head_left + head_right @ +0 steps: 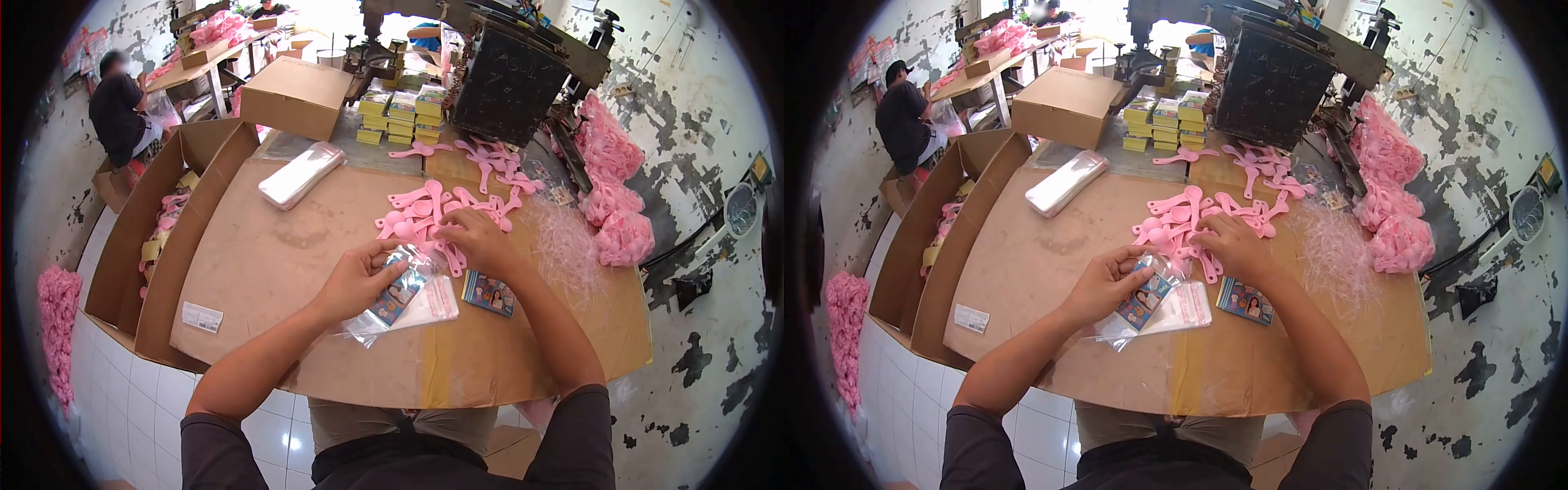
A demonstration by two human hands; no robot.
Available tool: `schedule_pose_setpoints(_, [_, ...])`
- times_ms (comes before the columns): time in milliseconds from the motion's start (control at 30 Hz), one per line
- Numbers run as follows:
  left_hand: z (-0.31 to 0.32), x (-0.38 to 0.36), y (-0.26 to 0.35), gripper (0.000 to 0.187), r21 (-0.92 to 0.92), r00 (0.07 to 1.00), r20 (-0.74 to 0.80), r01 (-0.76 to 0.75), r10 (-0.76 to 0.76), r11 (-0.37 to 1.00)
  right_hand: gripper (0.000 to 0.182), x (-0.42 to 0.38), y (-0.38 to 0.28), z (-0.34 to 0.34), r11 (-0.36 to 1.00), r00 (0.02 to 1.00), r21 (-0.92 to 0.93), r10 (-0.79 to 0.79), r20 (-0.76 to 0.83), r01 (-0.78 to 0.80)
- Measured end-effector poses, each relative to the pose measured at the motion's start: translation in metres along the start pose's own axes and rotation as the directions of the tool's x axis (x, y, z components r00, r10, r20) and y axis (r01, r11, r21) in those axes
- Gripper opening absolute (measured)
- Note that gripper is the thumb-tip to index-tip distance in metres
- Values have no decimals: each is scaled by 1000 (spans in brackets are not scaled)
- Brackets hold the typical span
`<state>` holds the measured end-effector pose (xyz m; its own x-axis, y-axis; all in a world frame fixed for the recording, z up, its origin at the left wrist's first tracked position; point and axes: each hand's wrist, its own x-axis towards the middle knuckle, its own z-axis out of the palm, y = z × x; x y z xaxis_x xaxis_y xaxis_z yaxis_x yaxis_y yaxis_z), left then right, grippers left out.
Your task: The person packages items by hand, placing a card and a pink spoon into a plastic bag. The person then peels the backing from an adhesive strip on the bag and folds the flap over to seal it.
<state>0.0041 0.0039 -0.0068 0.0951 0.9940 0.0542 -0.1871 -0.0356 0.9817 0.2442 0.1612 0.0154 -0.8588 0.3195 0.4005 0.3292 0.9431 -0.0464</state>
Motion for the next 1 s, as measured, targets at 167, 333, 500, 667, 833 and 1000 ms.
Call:
schedule_pose_setpoints(167, [1, -2, 6, 44, -27, 999, -2, 46, -47, 999, 35, 4, -2, -6, 998, 997, 28, -52, 54, 51])
schedule_pose_setpoints(333, [-2, 2, -4, 42, -20, 999, -14, 32, -33, 999, 44, -6, 5, -3, 993, 989, 83, -88, 115, 79])
schedule_pose_setpoints(500, [-2, 2, 1, 36, -27, 997, 5, 74, -74, 997, 47, -3, 16, -7, 980, 987, 194, -80, 142, 52])
schedule_pose_setpoints(667, [-2, 2, 5, 32, -37, 998, -6, 66, -66, 997, 42, -1, 16, 3, 968, 989, 241, 43, 140, -76])
schedule_pose_setpoints(833, [-7, 4, -4, 34, -31, 998, -16, 58, -58, 998, 35, 8, 7, -6, 947, 990, 297, 90, 110, -119])
schedule_pose_setpoints(1000, [0, -1, 3, 32, -86, 999, -23, 44, -46, 995, 34, 20, -30, -37, 522, 922, 794, 367, 120, -312])
